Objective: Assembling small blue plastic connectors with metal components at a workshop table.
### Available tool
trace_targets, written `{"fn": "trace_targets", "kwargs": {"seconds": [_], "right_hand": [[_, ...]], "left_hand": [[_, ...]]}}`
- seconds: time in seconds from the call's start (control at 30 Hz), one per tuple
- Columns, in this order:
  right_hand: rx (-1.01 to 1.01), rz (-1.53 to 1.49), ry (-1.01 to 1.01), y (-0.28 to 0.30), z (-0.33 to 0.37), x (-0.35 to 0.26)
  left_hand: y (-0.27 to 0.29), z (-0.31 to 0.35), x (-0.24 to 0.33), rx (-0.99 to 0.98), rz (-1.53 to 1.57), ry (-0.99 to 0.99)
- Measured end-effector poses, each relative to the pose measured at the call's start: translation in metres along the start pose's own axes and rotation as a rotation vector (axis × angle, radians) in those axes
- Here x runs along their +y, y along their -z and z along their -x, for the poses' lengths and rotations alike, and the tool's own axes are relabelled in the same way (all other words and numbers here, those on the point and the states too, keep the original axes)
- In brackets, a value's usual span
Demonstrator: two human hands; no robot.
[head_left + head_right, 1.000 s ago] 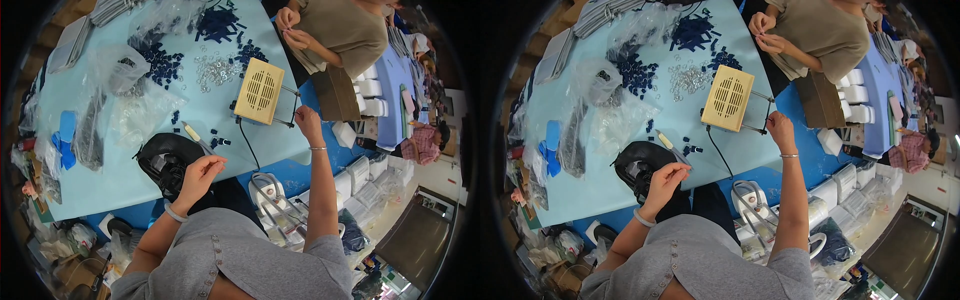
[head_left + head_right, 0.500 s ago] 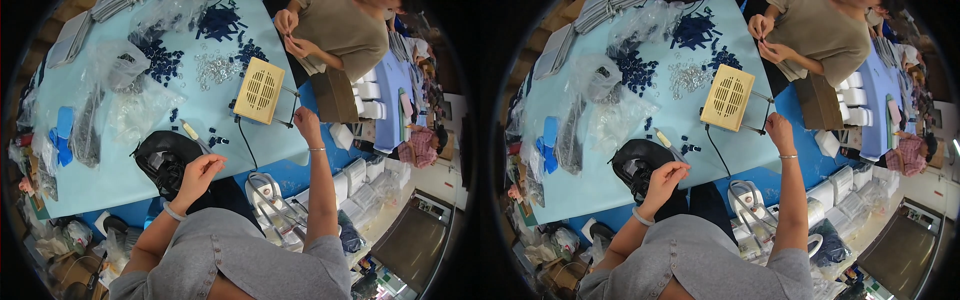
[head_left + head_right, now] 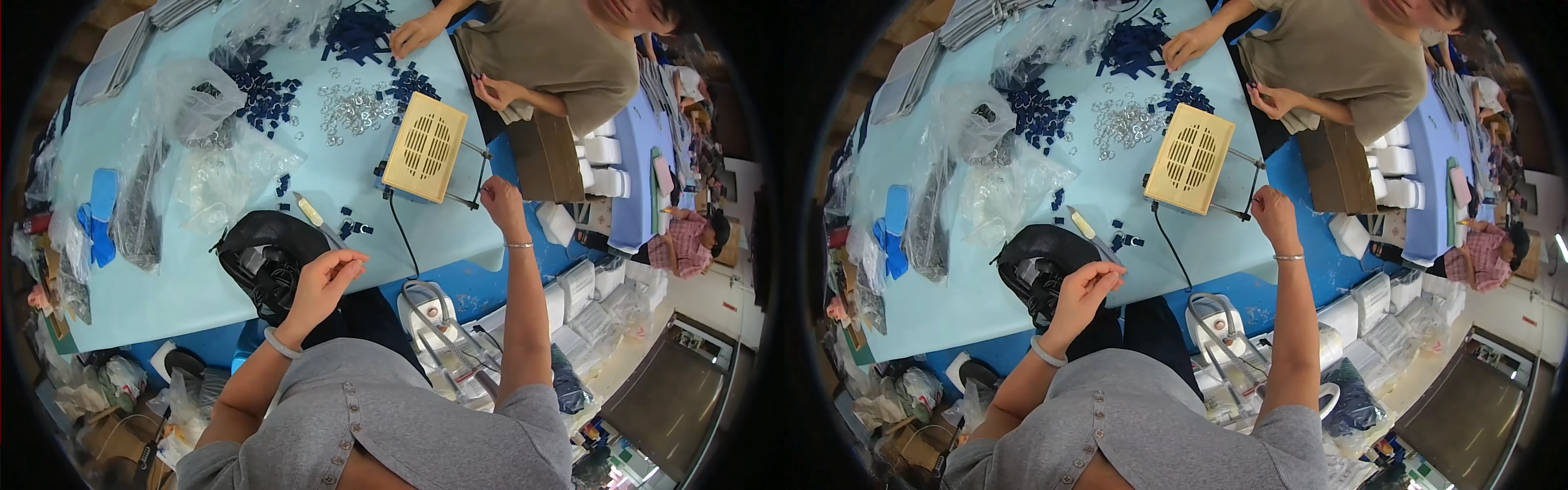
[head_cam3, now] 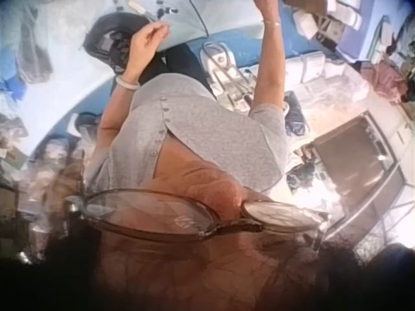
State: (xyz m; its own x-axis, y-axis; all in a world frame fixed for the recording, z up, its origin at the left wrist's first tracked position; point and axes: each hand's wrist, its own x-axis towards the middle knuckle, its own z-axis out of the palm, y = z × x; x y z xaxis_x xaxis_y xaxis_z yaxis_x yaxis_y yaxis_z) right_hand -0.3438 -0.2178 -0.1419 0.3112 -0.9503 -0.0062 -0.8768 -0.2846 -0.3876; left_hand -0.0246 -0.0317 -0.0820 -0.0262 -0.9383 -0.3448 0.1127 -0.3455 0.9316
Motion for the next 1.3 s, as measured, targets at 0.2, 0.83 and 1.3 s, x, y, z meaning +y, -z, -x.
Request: {"fn": "trace_targets", "kwargs": {"seconds": [0.2, 0.83, 1.3], "right_hand": [[0.017, -0.080, -0.007, -0.002, -0.001, -0.003], [-0.001, -0.048, -0.035, -0.002, 0.008, 0.003], [0.014, -0.216, -0.004, 0.029, -0.005, -0.025]], "left_hand": [[0.002, 0.000, -0.002, 0.005, -0.009, -0.007], [0.002, -0.001, 0.001, -0.025, -0.040, -0.009], [0.010, -0.013, 0.010, -0.024, -0.022, -0.079]]}}
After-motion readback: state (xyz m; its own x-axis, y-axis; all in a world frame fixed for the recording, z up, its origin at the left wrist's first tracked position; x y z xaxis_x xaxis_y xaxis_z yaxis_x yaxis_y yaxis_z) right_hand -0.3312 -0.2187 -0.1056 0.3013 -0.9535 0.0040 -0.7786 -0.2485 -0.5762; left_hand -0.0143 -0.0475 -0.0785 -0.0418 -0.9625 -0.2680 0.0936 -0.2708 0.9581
